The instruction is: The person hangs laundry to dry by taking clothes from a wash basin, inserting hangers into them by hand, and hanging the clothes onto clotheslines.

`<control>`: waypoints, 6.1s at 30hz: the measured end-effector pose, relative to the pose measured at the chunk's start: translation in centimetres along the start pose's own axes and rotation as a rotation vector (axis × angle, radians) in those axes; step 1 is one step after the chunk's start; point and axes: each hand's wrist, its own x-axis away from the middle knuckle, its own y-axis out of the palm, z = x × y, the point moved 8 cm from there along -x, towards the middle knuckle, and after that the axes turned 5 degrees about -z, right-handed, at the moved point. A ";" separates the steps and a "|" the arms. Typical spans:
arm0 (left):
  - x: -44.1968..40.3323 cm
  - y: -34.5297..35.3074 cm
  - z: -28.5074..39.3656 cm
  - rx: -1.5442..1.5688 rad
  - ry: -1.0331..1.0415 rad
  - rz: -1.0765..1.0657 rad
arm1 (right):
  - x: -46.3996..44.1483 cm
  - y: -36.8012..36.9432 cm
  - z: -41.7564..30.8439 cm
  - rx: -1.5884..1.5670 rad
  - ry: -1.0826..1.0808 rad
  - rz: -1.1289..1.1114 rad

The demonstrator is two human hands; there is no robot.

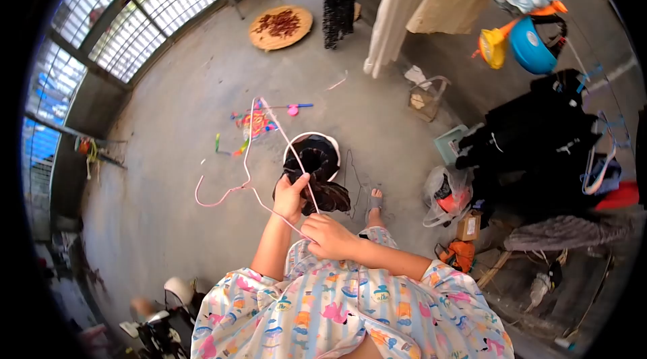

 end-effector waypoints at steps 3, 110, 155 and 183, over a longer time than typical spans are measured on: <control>0.6 -3.4 0.8 0.062 -0.024 0.273 | -0.8 -0.4 1.0 -0.237 0.033 -0.012; -3.2 33.9 3.2 -0.517 0.245 -1.100 | 27.0 -24.2 -5.6 -0.219 0.622 0.681; 17.4 74.6 -19.8 -0.820 0.926 -1.258 | 76.5 -66.2 -9.6 0.840 0.768 1.726; 22.7 84.9 -26.1 -0.771 0.978 -1.199 | 90.1 -67.8 -14.9 0.536 0.651 1.762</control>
